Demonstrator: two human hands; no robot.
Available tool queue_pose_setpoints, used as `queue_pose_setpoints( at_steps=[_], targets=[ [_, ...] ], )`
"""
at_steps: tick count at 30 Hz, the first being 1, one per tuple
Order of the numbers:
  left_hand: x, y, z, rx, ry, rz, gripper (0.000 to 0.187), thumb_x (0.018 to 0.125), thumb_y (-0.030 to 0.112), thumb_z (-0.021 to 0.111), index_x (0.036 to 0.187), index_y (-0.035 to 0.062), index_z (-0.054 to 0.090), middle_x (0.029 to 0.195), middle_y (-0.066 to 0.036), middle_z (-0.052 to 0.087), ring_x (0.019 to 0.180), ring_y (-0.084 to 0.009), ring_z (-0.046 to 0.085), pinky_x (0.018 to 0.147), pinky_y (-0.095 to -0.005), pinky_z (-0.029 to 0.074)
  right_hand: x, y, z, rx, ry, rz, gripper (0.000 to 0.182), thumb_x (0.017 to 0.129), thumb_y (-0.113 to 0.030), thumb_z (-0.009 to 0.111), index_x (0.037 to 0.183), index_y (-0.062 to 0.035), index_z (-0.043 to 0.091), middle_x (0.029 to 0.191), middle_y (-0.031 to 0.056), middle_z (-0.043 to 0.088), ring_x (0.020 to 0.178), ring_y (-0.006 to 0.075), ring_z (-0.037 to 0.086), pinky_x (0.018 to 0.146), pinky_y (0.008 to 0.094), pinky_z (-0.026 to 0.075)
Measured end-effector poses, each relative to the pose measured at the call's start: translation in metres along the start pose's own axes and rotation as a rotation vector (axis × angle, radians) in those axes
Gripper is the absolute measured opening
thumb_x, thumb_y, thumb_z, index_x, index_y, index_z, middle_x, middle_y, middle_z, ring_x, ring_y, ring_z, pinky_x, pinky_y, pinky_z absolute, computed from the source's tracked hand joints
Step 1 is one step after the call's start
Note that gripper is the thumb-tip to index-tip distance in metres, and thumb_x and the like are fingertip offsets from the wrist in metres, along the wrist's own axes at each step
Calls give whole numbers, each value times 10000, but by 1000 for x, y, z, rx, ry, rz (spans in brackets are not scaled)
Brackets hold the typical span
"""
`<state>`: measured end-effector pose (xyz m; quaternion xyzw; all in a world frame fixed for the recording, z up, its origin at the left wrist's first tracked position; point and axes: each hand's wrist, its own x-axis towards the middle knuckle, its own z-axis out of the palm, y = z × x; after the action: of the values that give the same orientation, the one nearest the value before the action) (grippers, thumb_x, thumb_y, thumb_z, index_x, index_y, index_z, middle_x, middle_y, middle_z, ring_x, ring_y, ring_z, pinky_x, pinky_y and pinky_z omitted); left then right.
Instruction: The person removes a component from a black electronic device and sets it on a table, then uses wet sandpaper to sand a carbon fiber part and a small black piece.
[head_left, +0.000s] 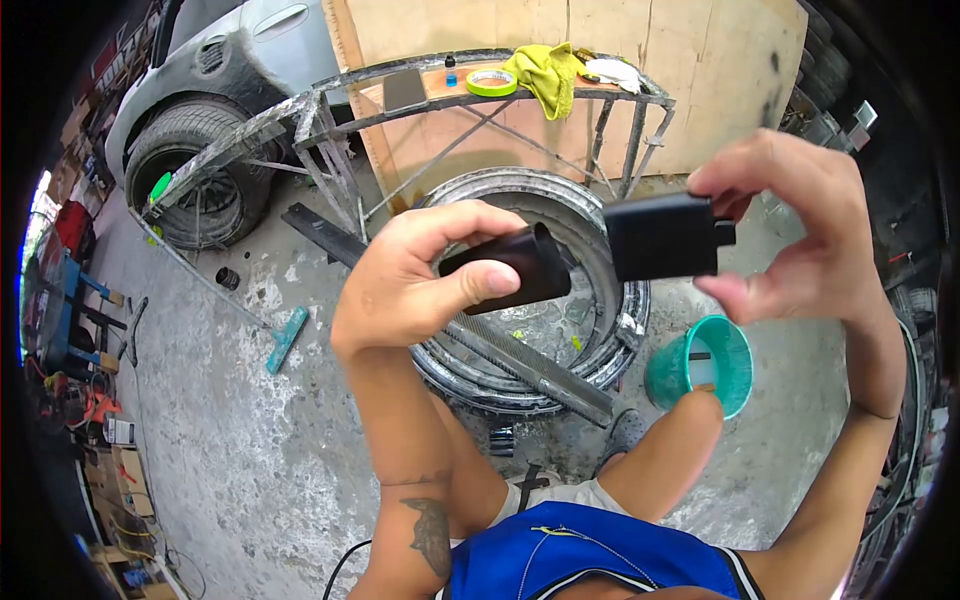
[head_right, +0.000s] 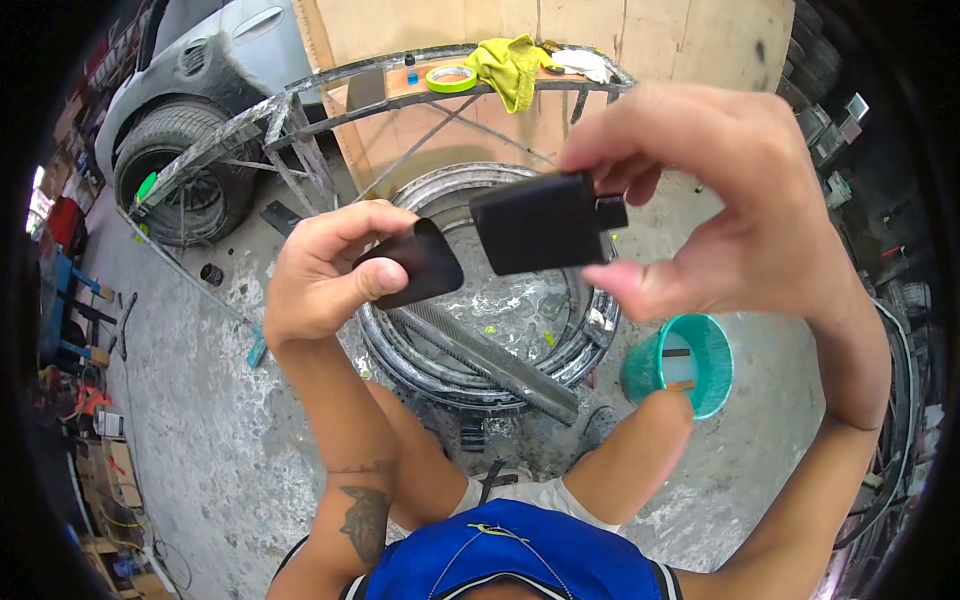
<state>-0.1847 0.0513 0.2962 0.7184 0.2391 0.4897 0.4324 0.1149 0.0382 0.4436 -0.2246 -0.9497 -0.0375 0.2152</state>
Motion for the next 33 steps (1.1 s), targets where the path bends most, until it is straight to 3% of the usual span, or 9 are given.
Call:
queue_pose_setpoints(
  at_steps=[7,9,13,16,21,26,28,31,33],
  targets=[
    [-1,-6,-8,-47,45,19,411,847,193,829,1126,-61,667,1054,-97,703,1000,-163,660,928,-320,518,3,15,-2,31,25,24,556,599,-244,892,1035,29,681,922,96,682,794,177,676,719,272,553],
    [-5,-6,-10,-132,72,-2,405,855,176,824,1142,-57,657,1078,-85,694,1020,-153,650,940,-314,512,-1,24,-2,334,50,81,589,625,-148,889,1134,38,656,1053,84,699,963,154,698,904,283,557],
    [-7,-10,-18,-234,97,-26,400,869,142,814,1174,-44,635,1095,-52,672,1033,-126,624,955,-293,491,-7,51,4,788,144,232,720,661,-224,918,1225,61,572,1116,96,670,1049,155,664,984,286,512],
    [-6,-12,-19,-219,130,-14,396,860,140,822,1163,-42,645,1067,-42,670,1010,-117,617,941,-285,487,-9,64,8,916,191,283,729,671,-280,923,1218,49,571,1119,90,670,1041,146,662,980,273,506],
    [-5,-11,-20,-170,190,122,414,834,161,843,1139,-39,646,1068,-84,682,1009,-156,640,914,-301,503,-6,68,19,915,236,339,760,677,-427,901,1195,28,580,1020,60,680,919,111,663,854,242,534],
    [-4,-9,-21,-109,237,264,431,816,160,856,1129,-37,634,1092,-128,673,1031,-200,655,923,-329,516,-2,78,24,953,225,326,737,694,-421,890,1193,29,589,992,57,687,867,107,671,766,221,538],
    [-2,-6,-18,-94,313,308,369,800,95,848,1114,-6,683,1110,-80,664,1011,-147,612,902,-285,479,7,83,25,959,227,301,704,715,-391,884,1197,30,592,992,59,691,860,106,674,744,215,538],
    [5,-9,-13,-48,413,411,383,791,89,854,1132,15,697,1190,-97,624,1055,-148,599,903,-284,480,35,102,26,480,191,509,512,826,-230,819,1228,16,617,1057,70,703,914,96,673,763,210,539],
    [8,-10,-12,-10,459,420,393,787,86,856,1144,29,702,1219,-102,605,1072,-149,593,899,-286,483,58,131,41,319,212,529,479,825,-266,818,1181,16,665,1036,74,718,918,125,679,796,256,551]
  ],
)
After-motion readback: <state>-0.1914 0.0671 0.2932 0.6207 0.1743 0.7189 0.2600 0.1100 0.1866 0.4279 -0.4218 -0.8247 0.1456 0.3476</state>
